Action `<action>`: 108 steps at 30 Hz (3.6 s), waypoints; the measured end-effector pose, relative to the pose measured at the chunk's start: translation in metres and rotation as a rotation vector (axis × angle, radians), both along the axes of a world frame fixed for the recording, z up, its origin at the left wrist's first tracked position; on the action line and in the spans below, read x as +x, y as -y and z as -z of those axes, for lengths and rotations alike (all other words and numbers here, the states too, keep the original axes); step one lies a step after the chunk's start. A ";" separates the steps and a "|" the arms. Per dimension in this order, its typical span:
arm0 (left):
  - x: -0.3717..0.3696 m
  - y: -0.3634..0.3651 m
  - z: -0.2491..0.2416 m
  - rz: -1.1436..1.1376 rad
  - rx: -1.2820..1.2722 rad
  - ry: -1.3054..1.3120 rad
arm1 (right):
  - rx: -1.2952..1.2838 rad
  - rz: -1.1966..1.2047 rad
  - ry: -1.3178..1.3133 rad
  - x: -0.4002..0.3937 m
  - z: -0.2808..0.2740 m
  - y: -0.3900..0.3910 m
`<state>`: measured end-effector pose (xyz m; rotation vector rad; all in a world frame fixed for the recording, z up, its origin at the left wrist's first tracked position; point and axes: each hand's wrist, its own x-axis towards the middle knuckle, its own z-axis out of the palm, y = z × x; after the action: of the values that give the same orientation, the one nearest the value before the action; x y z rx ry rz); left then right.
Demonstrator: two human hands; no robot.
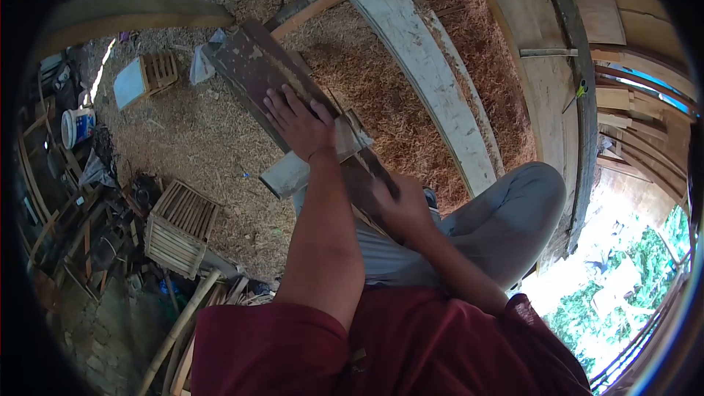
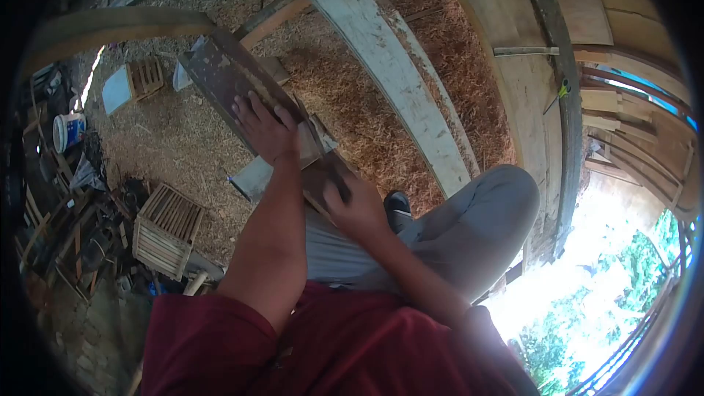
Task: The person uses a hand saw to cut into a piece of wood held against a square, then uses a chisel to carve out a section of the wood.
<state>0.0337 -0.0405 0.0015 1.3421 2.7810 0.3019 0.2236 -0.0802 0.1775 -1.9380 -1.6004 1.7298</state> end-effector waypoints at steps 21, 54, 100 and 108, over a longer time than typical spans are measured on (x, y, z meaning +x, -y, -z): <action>0.004 0.012 -0.003 -0.016 -0.050 0.049 | -0.005 0.106 -0.055 0.011 -0.015 0.015; 0.003 0.008 0.001 -0.019 0.041 0.019 | -0.182 0.170 -0.060 0.047 -0.057 0.038; 0.002 0.008 0.002 0.050 0.005 0.017 | 0.150 0.033 0.043 0.000 0.002 0.008; 0.000 0.011 0.002 0.057 -0.058 -0.033 | 0.124 0.017 0.070 0.001 -0.002 0.011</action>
<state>0.0337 -0.0518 -0.0003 1.4227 2.7487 0.1972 0.2243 -0.0910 0.1791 -1.9684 -1.6659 1.5331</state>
